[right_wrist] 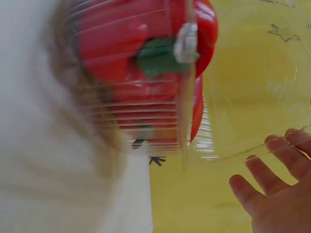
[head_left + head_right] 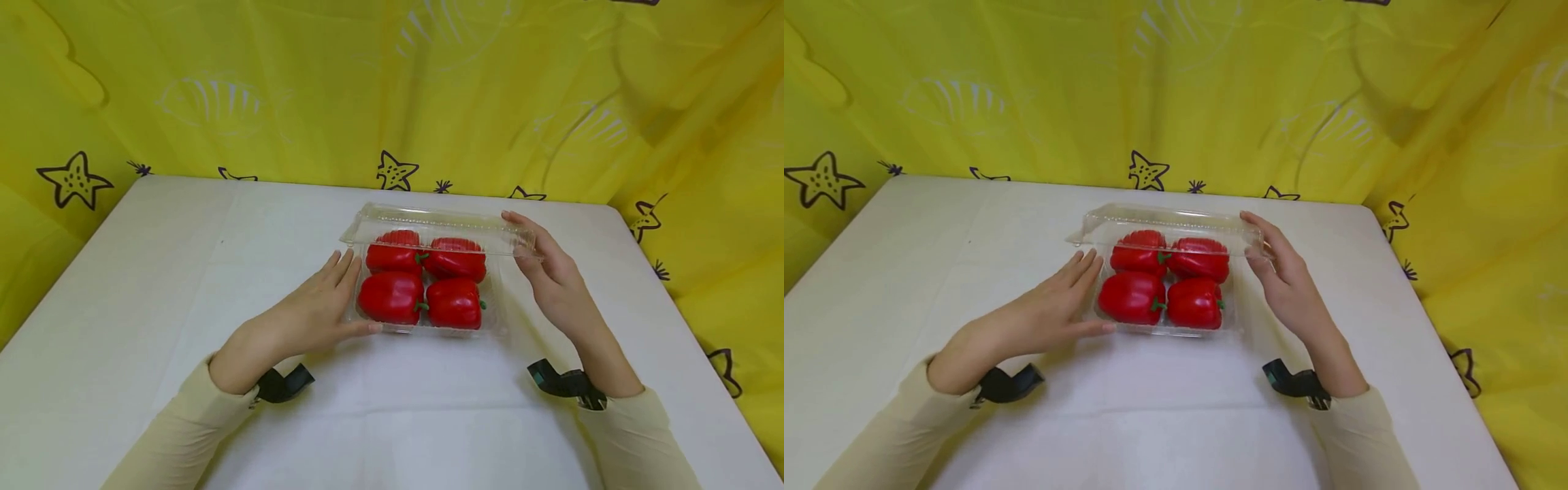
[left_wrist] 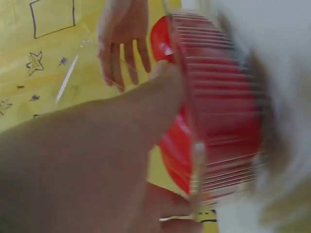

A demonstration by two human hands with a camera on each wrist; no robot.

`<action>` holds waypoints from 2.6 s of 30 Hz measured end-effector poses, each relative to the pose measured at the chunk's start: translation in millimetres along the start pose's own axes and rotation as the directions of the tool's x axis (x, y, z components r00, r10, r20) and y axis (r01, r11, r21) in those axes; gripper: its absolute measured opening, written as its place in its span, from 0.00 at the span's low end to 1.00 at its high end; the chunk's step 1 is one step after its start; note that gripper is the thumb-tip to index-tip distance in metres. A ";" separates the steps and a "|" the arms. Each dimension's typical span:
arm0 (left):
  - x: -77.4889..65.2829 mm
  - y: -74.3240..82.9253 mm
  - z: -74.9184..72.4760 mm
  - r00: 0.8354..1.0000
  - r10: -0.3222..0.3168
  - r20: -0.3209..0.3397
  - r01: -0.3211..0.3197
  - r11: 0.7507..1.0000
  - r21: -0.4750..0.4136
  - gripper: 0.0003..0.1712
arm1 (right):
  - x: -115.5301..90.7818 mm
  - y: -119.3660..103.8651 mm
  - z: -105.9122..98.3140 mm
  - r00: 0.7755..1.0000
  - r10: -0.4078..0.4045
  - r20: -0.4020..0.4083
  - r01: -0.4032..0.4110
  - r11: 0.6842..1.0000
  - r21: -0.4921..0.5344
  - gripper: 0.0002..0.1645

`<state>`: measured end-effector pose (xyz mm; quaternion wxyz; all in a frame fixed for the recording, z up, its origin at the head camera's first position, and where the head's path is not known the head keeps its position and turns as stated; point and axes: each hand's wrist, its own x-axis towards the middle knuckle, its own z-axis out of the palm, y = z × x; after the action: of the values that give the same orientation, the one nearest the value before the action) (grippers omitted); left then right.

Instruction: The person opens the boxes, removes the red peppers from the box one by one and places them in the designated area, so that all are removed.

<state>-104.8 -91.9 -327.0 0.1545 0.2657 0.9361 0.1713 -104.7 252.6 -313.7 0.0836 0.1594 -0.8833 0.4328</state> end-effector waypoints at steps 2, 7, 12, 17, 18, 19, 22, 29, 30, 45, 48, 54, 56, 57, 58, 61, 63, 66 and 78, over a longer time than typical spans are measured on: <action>0.0 1.7 -4.8 1.000 0.010 0.010 -0.010 0.999 0.045 0.63 | 3.9 -1.7 -0.6 1.000 0.016 -0.002 -0.016 0.999 0.030 0.28; 7.5 2.5 -13.1 1.000 0.007 0.019 -0.008 0.999 0.042 0.69 | 13.2 -2.1 -0.2 0.999 0.040 -0.004 -0.039 0.988 0.149 0.29; 14.9 0.7 -13.7 1.000 0.010 0.026 -0.011 0.999 0.030 0.75 | 19.5 -0.7 1.8 0.999 0.045 -0.017 -0.038 0.955 0.293 0.29; 15.6 0.6 -12.7 1.000 0.010 0.025 -0.011 0.999 0.040 0.76 | 19.0 2.0 3.7 0.997 0.074 0.013 -0.074 0.935 0.348 0.31; 15.2 1.2 -12.7 1.000 0.007 0.027 -0.008 0.999 0.037 0.76 | 18.3 3.2 4.3 0.996 0.084 0.027 -0.088 0.932 0.351 0.32; 14.7 1.8 -12.8 1.000 0.005 0.031 -0.006 0.999 0.036 0.76 | 17.6 4.3 4.9 0.995 0.094 0.040 -0.102 0.931 0.351 0.33; 13.0 3.7 -12.8 0.999 0.004 0.040 -0.006 0.999 0.037 0.76 | 16.3 9.2 5.7 0.992 0.105 0.069 -0.123 0.925 0.359 0.35; 9.6 8.0 -13.8 0.999 0.002 0.048 -0.005 0.998 0.058 0.76 | 17.6 17.0 3.0 0.987 0.115 0.111 -0.152 0.887 0.435 0.37; 9.3 8.9 -13.8 0.999 0.002 0.049 -0.005 0.998 0.063 0.76 | 17.7 17.8 2.5 0.987 0.111 0.118 -0.153 0.872 0.464 0.37; 3.9 19.7 -12.2 0.999 -0.003 0.039 -0.002 0.994 0.107 0.76 | 19.1 25.3 3.2 0.966 0.142 0.218 -0.235 0.837 0.495 0.39; 2.9 20.8 -11.9 0.999 0.001 0.039 -0.005 0.993 0.116 0.76 | 19.2 25.7 3.3 0.957 0.184 0.224 -0.265 0.868 0.419 0.41; 1.6 23.6 -11.3 0.999 0.003 0.035 -0.008 0.992 0.122 0.75 | 17.8 26.4 2.2 0.941 0.238 0.241 -0.314 0.881 0.355 0.41; 1.1 24.8 -11.0 0.999 0.000 0.037 -0.004 0.992 0.123 0.75 | 17.7 26.4 2.0 0.935 0.247 0.253 -0.326 0.879 0.347 0.42; 0.7 25.4 -10.9 0.999 -0.002 0.039 -0.002 0.992 0.123 0.75 | 17.8 26.4 1.7 0.932 0.252 0.260 -0.333 0.878 0.343 0.42; 0.1 26.0 -10.9 0.999 -0.005 0.042 0.000 0.992 0.124 0.75 | 18.0 26.6 1.5 0.929 0.255 0.268 -0.340 0.875 0.344 0.42; -1.6 27.6 -10.9 0.999 -0.010 0.052 0.003 0.992 0.127 0.76 | 18.4 27.9 0.9 0.916 0.271 0.298 -0.369 0.859 0.354 0.42; -2.6 28.7 -11.1 0.998 -0.012 0.056 0.005 0.992 0.129 0.76 | 18.3 30.4 0.4 0.905 0.275 0.324 -0.389 0.844 0.369 0.42; -3.8 29.8 -11.1 0.998 -0.014 0.057 0.007 0.991 0.137 0.75 | 18.2 34.1 0.1 0.893 0.277 0.354 -0.409 0.827 0.386 0.42; -6.1 34.0 -10.3 0.998 -0.032 0.061 0.022 0.987 0.160 0.75 | 19.0 39.0 1.1 0.868 0.264 0.420 -0.451 0.774 0.445 0.43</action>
<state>-88.6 -70.5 -302.9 0.1646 0.2696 0.9449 0.0854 -136.3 270.2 -337.7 -0.1996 0.0735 -0.7439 0.6336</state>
